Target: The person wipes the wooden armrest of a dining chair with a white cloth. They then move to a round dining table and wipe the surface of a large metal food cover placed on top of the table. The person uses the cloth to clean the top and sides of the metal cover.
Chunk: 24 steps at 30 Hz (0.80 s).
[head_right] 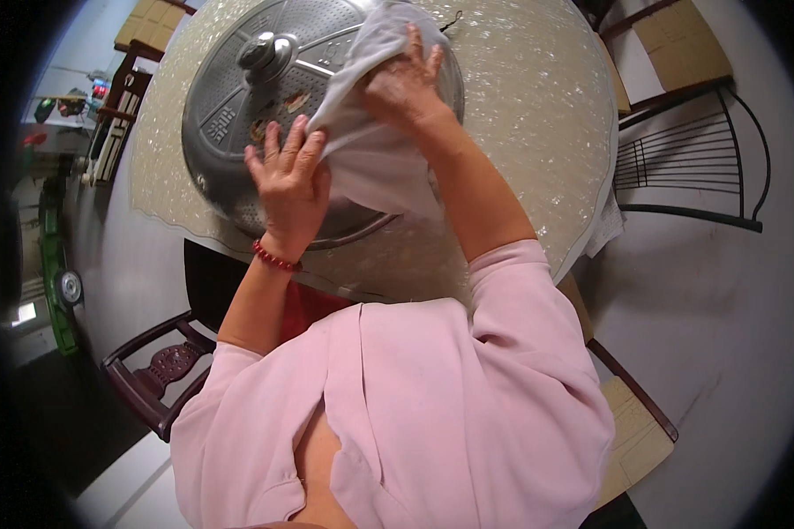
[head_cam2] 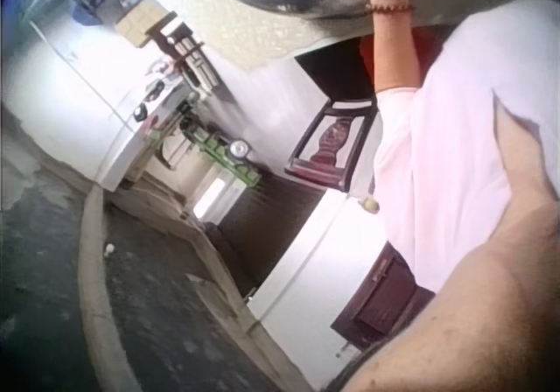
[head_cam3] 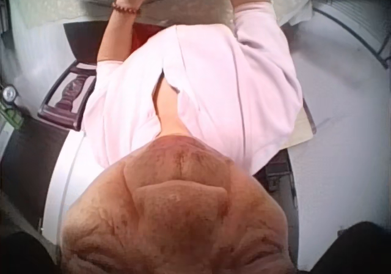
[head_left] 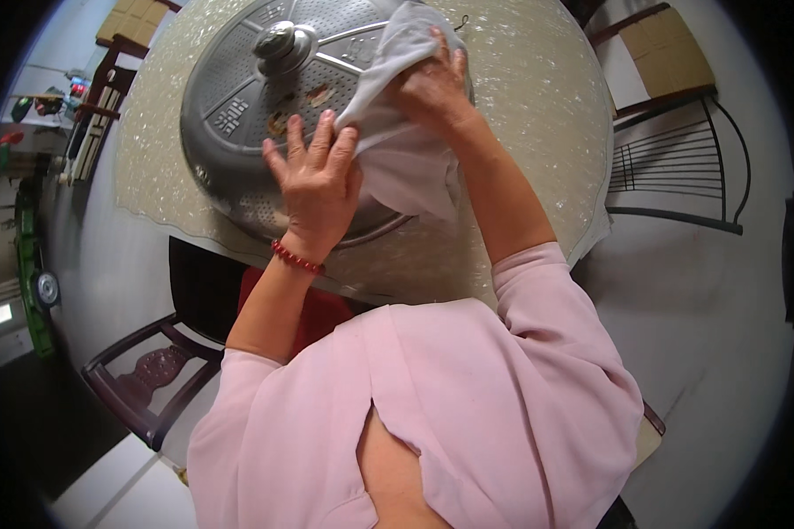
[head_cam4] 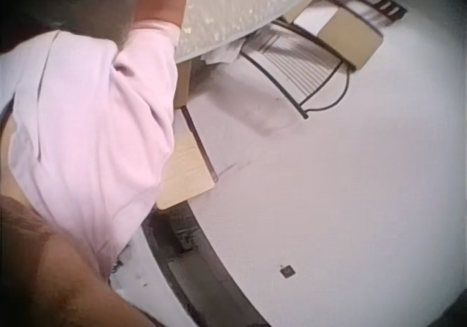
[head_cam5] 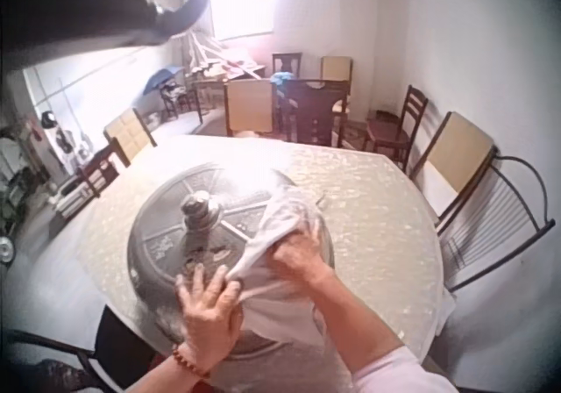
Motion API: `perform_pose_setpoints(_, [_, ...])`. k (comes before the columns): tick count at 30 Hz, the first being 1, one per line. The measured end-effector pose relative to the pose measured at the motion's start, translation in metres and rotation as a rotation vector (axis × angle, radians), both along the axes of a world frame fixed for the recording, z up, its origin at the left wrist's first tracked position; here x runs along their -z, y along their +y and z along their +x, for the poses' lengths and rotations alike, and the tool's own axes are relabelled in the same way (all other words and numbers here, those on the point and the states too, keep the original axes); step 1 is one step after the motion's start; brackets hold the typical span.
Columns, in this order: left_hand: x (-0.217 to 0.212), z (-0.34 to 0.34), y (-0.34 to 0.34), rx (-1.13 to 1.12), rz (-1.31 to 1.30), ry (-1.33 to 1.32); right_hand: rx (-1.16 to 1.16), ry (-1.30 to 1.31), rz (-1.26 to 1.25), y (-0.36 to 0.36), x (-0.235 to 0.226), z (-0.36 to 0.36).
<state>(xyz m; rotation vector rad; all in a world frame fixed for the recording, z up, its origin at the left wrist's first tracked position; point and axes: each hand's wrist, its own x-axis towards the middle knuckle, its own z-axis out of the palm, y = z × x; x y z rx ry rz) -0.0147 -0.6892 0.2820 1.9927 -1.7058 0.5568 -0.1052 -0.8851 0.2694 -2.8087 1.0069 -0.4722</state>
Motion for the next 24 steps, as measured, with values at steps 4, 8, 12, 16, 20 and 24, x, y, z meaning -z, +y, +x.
perform_pose_setpoints(4, [0.009,0.001,-0.002,0.032,-0.035,0.034,0.099,0.033,0.185,0.01,-0.016,0.008])
perform_pose_setpoints(8, [0.018,0.002,-0.003,0.06,-0.179,0.115,-0.166,0.322,-0.123,0.054,-0.032,0.017])
perform_pose_setpoints(12, [0.022,0.004,0.0,0.099,-0.274,0.148,-0.356,0.22,-0.153,0.054,-0.033,0.031])
perform_pose_setpoints(16, [0.016,0.008,0.004,0.166,-0.23,0.151,-0.223,0.216,-0.087,0.028,-0.038,0.044])
perform_pose_setpoints(20, [0.011,0.022,0.014,0.193,-0.244,0.252,-0.126,0.326,0.01,0.026,-0.051,0.051])
perform_pose_setpoints(24, [0.018,0.023,0.019,0.106,-0.312,0.17,-0.209,0.339,0.002,0.042,-0.042,0.047])
